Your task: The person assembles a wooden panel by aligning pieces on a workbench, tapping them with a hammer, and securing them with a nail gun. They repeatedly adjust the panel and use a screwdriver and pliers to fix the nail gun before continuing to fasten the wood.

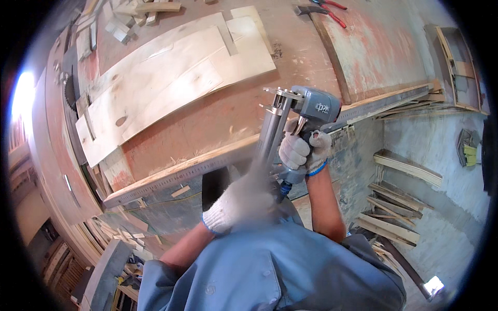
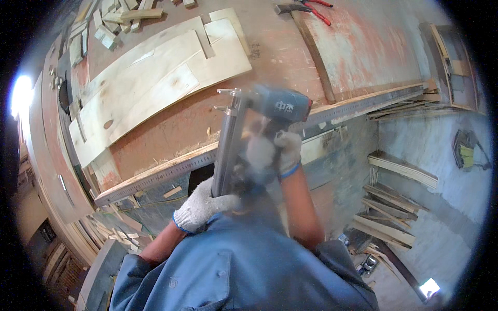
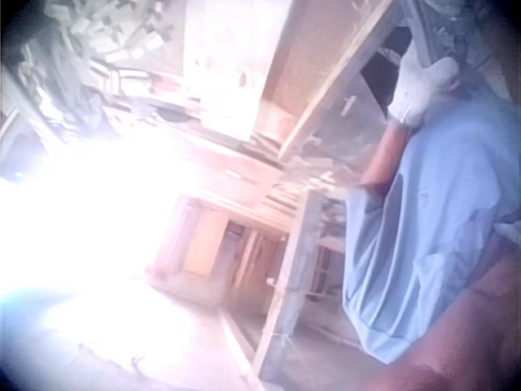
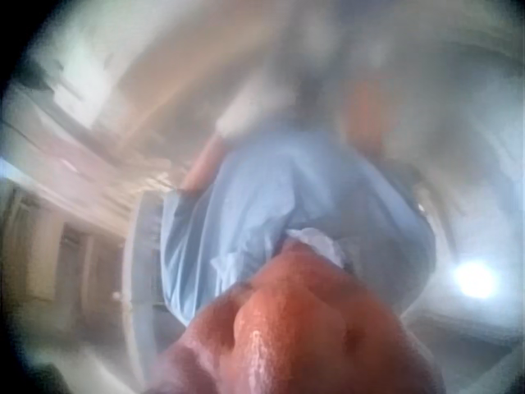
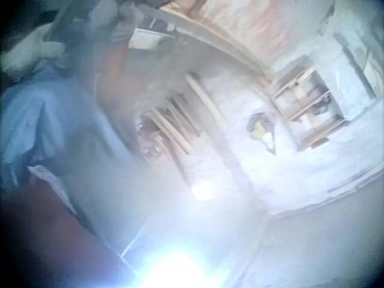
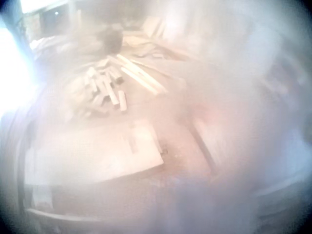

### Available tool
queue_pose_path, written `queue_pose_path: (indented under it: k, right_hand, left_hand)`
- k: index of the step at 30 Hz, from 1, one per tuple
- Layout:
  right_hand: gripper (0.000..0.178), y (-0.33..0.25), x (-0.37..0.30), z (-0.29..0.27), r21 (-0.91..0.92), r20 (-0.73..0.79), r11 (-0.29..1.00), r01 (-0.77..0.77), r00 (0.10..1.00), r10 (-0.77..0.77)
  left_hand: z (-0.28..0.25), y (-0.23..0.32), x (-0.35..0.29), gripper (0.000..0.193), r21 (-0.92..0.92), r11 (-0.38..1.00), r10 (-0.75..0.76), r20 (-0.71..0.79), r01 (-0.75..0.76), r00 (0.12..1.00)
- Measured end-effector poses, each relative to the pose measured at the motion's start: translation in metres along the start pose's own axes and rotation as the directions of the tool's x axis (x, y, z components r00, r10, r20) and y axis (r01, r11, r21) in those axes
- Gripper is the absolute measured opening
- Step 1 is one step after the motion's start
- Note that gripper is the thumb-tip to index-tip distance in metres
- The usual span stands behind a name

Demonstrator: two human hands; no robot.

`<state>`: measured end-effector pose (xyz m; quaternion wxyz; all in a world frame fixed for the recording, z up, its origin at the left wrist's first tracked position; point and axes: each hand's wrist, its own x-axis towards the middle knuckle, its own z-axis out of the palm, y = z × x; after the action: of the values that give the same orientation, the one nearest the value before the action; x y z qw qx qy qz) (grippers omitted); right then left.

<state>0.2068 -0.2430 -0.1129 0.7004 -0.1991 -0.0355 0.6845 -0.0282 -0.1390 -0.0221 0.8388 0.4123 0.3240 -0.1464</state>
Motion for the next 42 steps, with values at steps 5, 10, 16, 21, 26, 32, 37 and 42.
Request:
queue_pose_path:
  k: [5, 10, 16, 21, 26, 32, 37, 42]
  right_hand:
    - [0.063, 0.006, 0.010, 0.018, 0.158, 0.150, 0.984, -0.076, 0.987, 0.052]
    - [0.063, 0.014, -0.002, 0.009, 0.077, 0.029, 0.996, -0.054, 0.998, 0.052]
    - [0.062, 0.023, -0.004, 0.010, 0.119, 0.024, 0.992, -0.033, 0.999, 0.031]
    - [0.060, 0.024, -0.018, -0.025, -0.143, -0.237, 0.986, -0.086, 0.970, 0.050]
    - [0.059, 0.024, 0.000, 0.016, 0.036, -0.170, 0.998, -0.044, 0.984, 0.049]
    - [0.053, 0.020, 0.016, 0.015, 0.005, -0.308, 0.995, 0.100, 0.947, -0.093]
    - [0.053, 0.021, 0.019, 0.014, 0.054, -0.371, 0.996, 0.078, 0.927, -0.052]
    - [0.049, 0.028, 0.016, 0.014, 0.146, -0.308, 0.988, 0.055, 0.952, -0.007]
  left_hand:
    - [-0.005, -0.026, 0.003, 0.078, -0.249, 0.969, 0.013, 0.032, -0.005, 0.999]
    - [-0.006, -0.019, 0.003, 0.074, -0.344, 0.939, 0.026, 0.041, -0.010, 0.999]
    - [0.002, -0.007, -0.009, 0.070, -0.276, 0.960, -0.054, -0.031, 0.043, 0.998]
    - [0.000, -0.019, -0.010, 0.069, -0.404, 0.914, -0.064, -0.048, 0.039, 0.997]
    - [-0.005, -0.029, -0.002, 0.066, -0.180, 0.980, 0.041, -0.230, -0.084, 0.972]
    - [-0.024, 0.000, 0.002, 0.051, 0.270, 0.959, 0.203, -0.445, -0.086, 0.872]
    - [-0.021, 0.002, 0.002, 0.043, 0.246, 0.969, 0.126, -0.484, -0.003, 0.866]
    - [-0.016, -0.007, 0.000, 0.045, 0.462, 0.887, 0.311, -0.543, -0.032, 0.780]
